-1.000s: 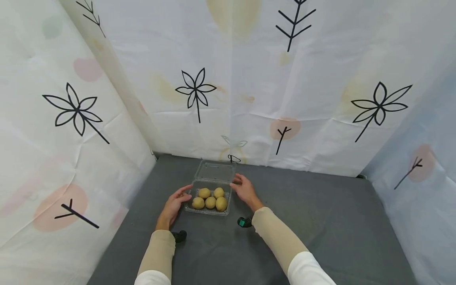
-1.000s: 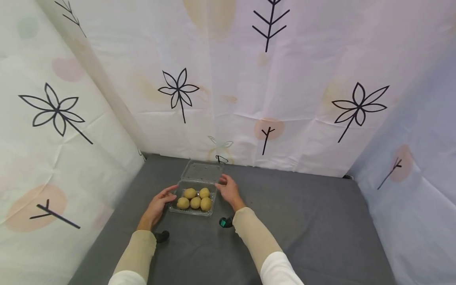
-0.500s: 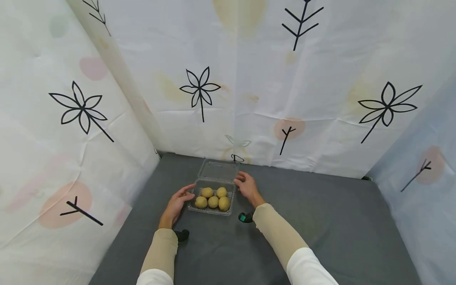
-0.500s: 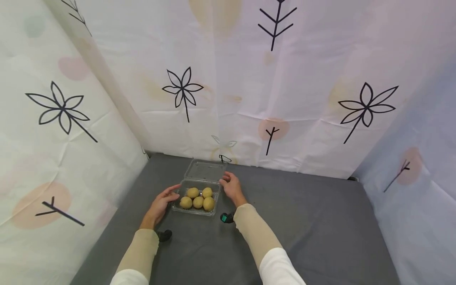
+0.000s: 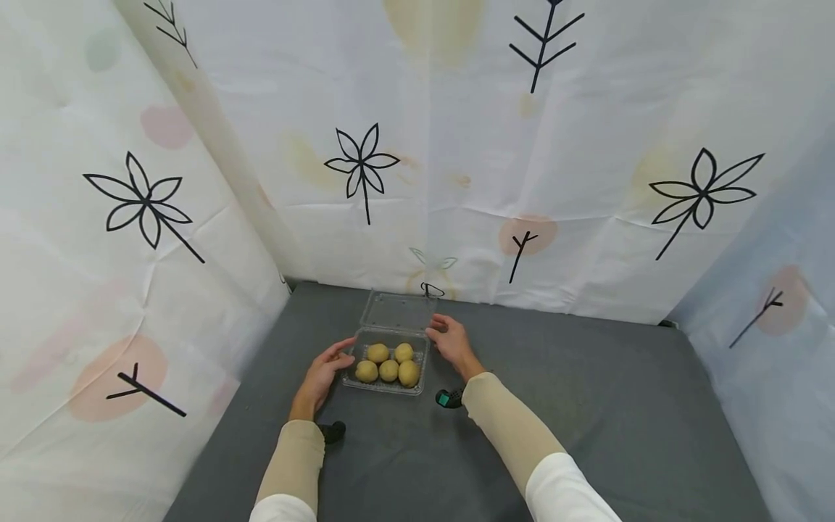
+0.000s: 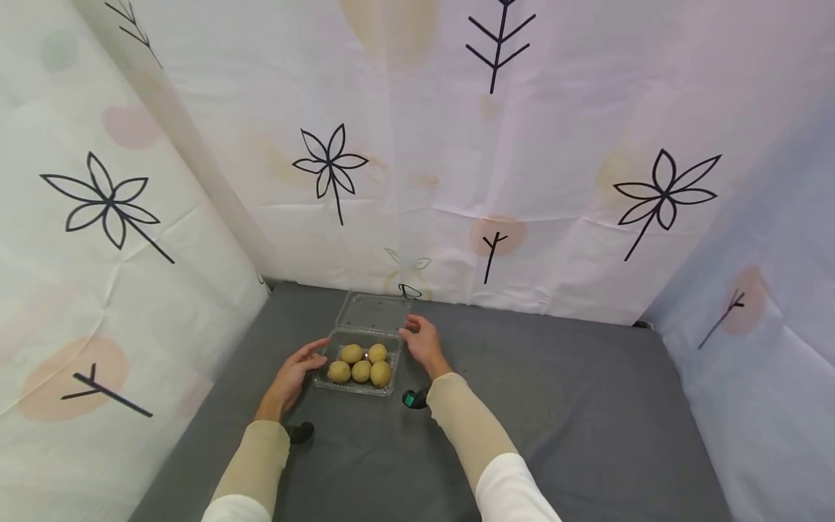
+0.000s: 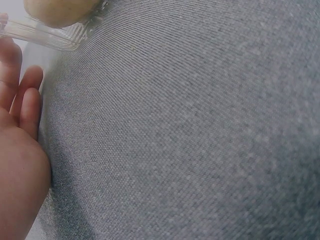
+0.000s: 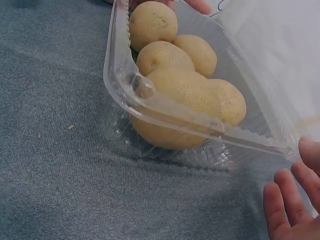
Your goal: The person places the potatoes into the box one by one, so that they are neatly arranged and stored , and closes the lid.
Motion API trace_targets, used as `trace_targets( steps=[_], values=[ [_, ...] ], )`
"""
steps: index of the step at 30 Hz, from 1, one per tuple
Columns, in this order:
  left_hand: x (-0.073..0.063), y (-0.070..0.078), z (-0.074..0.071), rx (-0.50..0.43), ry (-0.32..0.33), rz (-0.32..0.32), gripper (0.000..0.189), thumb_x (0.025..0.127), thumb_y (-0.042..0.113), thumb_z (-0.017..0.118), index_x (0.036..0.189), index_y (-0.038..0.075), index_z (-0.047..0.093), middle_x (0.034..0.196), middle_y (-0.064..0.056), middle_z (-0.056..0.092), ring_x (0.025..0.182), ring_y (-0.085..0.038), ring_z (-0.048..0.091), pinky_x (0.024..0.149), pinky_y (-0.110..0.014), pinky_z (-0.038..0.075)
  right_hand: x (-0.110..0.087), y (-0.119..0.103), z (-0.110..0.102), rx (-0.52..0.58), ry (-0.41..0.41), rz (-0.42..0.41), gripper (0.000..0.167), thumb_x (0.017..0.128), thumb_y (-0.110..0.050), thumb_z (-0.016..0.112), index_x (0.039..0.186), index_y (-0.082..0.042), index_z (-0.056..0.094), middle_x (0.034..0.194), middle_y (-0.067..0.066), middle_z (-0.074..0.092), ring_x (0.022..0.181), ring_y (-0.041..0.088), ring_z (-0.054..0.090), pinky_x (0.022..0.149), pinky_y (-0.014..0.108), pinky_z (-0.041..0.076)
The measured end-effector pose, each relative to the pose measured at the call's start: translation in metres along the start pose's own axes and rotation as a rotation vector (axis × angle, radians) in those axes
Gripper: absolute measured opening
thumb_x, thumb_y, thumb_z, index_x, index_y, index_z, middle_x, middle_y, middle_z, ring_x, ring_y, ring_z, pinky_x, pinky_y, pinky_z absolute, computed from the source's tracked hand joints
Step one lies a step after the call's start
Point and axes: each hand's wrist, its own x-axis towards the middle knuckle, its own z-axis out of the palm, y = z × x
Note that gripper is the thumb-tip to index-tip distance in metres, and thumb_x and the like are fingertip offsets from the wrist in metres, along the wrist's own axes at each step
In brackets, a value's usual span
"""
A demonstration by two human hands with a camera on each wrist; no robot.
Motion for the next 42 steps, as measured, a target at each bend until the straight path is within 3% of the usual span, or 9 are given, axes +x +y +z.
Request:
trace_targets(
  steps=[12, 23, 32, 36, 42],
  values=[
    [0.000, -0.003, -0.004, -0.011, 0.004, -0.013, 0.047, 0.102, 0.022, 0.063, 0.148, 0.025, 0.056, 0.102, 0.004, 0.059, 0.116, -0.021, 0.051, 0.120, -0.052, 0.028, -0.004, -0.001, 0.005, -0.006, 0.000, -0.021, 0.052, 0.102, -0.015, 0.063, 0.151, -0.004, 0.048, 0.149, 0.016, 0.055, 0.121, 0.034, 0.065, 0.090, 0.039, 0.056],
    [0.001, -0.002, -0.006, -0.022, -0.007, -0.006, 0.048, 0.102, 0.022, 0.063, 0.149, 0.023, 0.055, 0.102, 0.004, 0.059, 0.111, -0.018, 0.051, 0.117, -0.049, 0.030, -0.006, -0.005, 0.008, -0.003, 0.040, -0.052, 0.053, 0.100, -0.019, 0.066, 0.150, -0.008, 0.050, 0.148, 0.015, 0.056, 0.117, 0.032, 0.066, 0.084, 0.035, 0.056],
    [0.000, 0.001, -0.005, -0.013, -0.031, -0.011, 0.047, 0.103, 0.024, 0.062, 0.149, 0.025, 0.053, 0.107, 0.001, 0.057, 0.118, -0.024, 0.050, 0.120, -0.054, 0.028, -0.007, -0.011, 0.005, 0.000, 0.056, -0.098, 0.059, 0.102, -0.020, 0.065, 0.155, -0.008, 0.041, 0.144, 0.016, 0.059, 0.125, 0.036, 0.061, 0.097, 0.049, 0.053],
    [-0.002, 0.005, -0.004, -0.016, -0.037, -0.004, 0.048, 0.103, 0.022, 0.062, 0.150, 0.022, 0.053, 0.107, 0.000, 0.057, 0.115, -0.024, 0.050, 0.119, -0.053, 0.029, -0.006, -0.013, 0.002, -0.031, 0.053, -0.110, 0.060, 0.101, -0.022, 0.065, 0.156, -0.012, 0.041, 0.142, 0.015, 0.061, 0.121, 0.034, 0.063, 0.095, 0.049, 0.054],
    [0.002, 0.000, -0.003, -0.016, -0.025, -0.005, 0.047, 0.102, 0.022, 0.063, 0.148, 0.024, 0.055, 0.104, 0.001, 0.057, 0.113, -0.025, 0.051, 0.117, -0.050, 0.031, -0.004, -0.014, 0.002, -0.103, 0.049, -0.100, 0.066, 0.101, -0.027, 0.066, 0.159, -0.017, 0.037, 0.142, 0.013, 0.060, 0.120, 0.032, 0.063, 0.090, 0.046, 0.056]
  ],
)
